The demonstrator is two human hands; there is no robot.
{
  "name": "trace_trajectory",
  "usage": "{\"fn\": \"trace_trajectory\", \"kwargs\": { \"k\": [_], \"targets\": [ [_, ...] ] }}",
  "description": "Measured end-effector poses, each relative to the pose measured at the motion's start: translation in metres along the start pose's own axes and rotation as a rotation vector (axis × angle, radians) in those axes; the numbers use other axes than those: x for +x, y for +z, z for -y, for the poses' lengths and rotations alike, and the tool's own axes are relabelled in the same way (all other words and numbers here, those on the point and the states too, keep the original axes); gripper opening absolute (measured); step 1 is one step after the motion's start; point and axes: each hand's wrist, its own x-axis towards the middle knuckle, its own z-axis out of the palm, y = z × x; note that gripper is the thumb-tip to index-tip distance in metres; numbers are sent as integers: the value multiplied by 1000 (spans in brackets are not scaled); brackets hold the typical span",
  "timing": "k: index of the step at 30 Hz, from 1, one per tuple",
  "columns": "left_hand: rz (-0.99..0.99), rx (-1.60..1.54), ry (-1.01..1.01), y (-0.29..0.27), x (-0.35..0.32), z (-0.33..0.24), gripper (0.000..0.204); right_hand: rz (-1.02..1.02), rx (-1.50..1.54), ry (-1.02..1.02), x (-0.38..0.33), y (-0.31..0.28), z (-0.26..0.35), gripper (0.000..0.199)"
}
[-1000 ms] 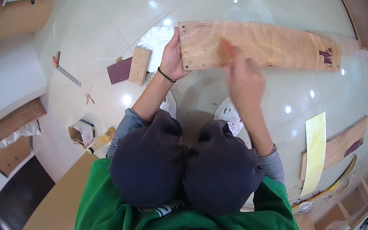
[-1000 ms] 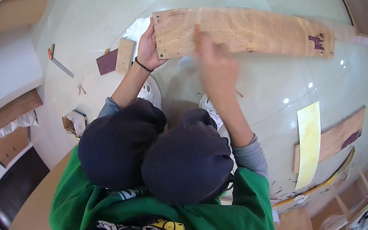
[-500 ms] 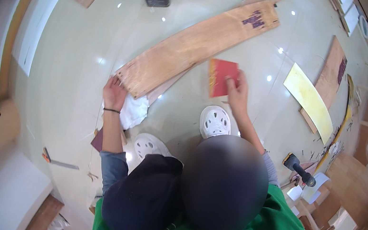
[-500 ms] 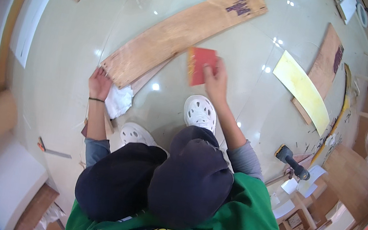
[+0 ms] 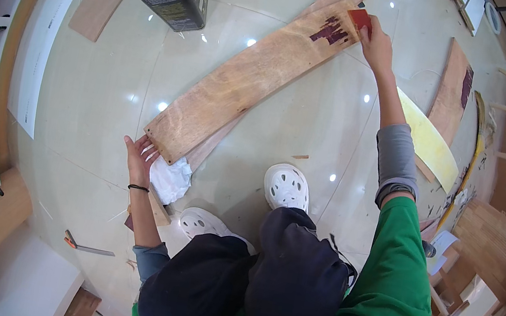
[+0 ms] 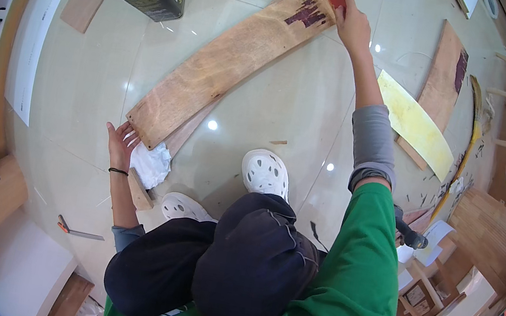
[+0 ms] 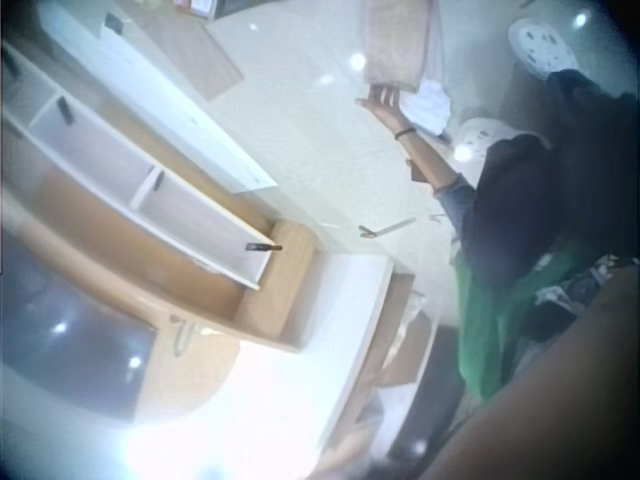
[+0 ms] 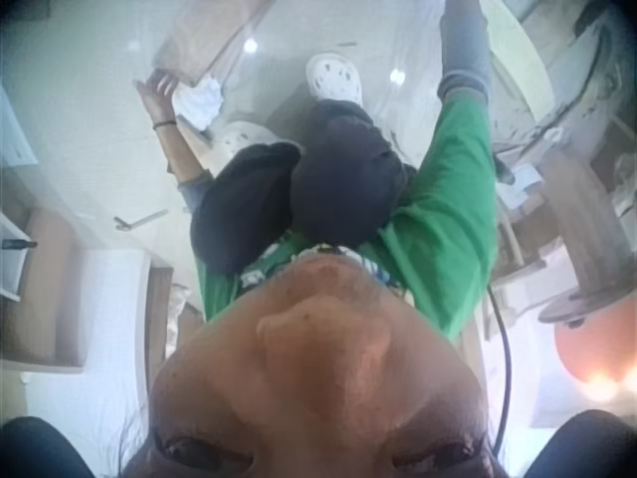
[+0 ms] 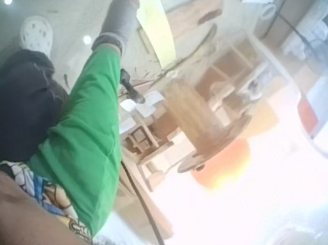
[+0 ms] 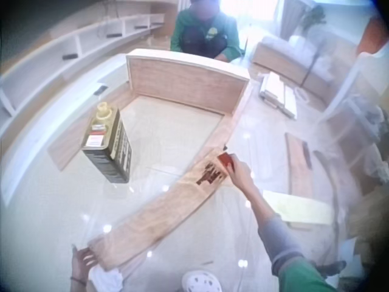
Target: The person applies adhesive to a wooden plank using a red card, spreads it evenly, and then joins it to another plank. They use a power drill to fasten the pieces together.
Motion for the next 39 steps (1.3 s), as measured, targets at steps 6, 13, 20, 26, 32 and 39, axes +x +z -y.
{"fn": "trace_trajectory", "kwargs": {
  "k": [6, 13, 20, 26, 32, 39],
  "targets": [
    [-418, 338, 478, 7, 0, -32, 60, -29, -71, 73, 9, -3, -13, 28],
    [-289, 561, 941, 131, 28, -150, 105, 16, -178, 42, -10, -12, -11, 25],
    [-395, 271, 898, 230, 83, -191, 144, -58, -122, 93, -29, -10, -14, 24],
    [-491, 249, 1126, 245, 105, -208, 120, -60, -134, 103, -43, -6, -17, 24],
    [-504, 316, 1056, 228, 112, -219, 99, 9, -101, 52, -86, 5, 23, 24],
    [-545, 353, 1283, 147, 94, -243, 101, 63, 262, -47, -175, 6, 123, 27]
  ]
}}
